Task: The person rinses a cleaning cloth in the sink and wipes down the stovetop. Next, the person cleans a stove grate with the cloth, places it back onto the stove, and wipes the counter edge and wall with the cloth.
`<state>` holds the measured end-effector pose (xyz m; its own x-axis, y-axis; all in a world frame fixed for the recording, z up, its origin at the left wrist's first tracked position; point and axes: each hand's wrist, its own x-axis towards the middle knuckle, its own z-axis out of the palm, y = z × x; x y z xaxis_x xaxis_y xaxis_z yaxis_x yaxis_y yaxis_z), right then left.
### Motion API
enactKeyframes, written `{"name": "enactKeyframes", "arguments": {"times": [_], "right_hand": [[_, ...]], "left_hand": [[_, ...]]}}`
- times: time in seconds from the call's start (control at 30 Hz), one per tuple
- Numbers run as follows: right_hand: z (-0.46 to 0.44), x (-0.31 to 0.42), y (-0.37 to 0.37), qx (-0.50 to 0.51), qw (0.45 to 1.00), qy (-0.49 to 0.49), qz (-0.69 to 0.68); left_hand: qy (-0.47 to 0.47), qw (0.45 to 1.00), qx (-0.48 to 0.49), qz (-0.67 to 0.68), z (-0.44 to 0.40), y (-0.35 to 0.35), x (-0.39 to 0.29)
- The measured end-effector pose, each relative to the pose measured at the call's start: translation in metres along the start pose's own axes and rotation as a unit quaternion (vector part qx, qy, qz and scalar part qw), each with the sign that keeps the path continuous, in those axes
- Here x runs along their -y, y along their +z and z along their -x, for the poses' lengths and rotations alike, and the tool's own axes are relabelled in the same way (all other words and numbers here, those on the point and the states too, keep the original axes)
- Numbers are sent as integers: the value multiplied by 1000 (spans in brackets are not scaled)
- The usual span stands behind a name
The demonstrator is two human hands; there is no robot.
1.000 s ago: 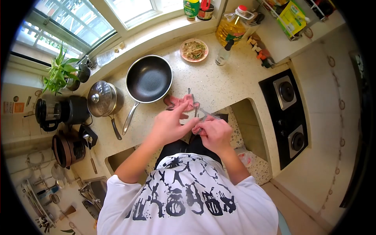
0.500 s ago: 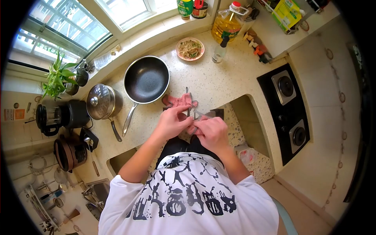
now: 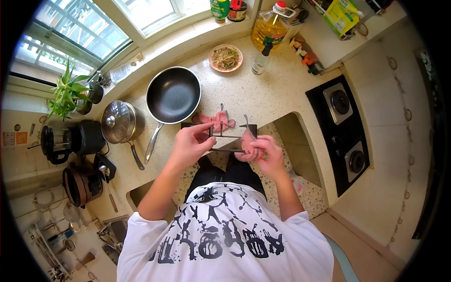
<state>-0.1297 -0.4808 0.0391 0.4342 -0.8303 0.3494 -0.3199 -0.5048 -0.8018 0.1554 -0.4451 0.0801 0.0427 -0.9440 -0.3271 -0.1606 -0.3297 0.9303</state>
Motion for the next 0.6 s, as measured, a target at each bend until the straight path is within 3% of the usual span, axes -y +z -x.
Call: {"name": "enactKeyframes", "arguments": {"times": [0.13, 0.23, 0.43, 0.5, 0.6], "right_hand": [[3, -9, 7, 12, 1000, 5, 3], [0, -17, 12, 11, 997, -75, 26], [4, -17, 19, -58, 988, -131, 53], [12, -9, 19, -116, 983, 9, -143], [6, -4, 2, -231, 896, 143, -350]], "left_hand": [[-13, 999, 10, 35, 6, -10, -9], [-12, 998, 7, 57, 7, -20, -11], [0, 994, 1, 113, 10, -29, -12], [-6, 990, -11, 138, 12, -28, -14], [-20, 985, -22, 170, 15, -31, -13]]}}
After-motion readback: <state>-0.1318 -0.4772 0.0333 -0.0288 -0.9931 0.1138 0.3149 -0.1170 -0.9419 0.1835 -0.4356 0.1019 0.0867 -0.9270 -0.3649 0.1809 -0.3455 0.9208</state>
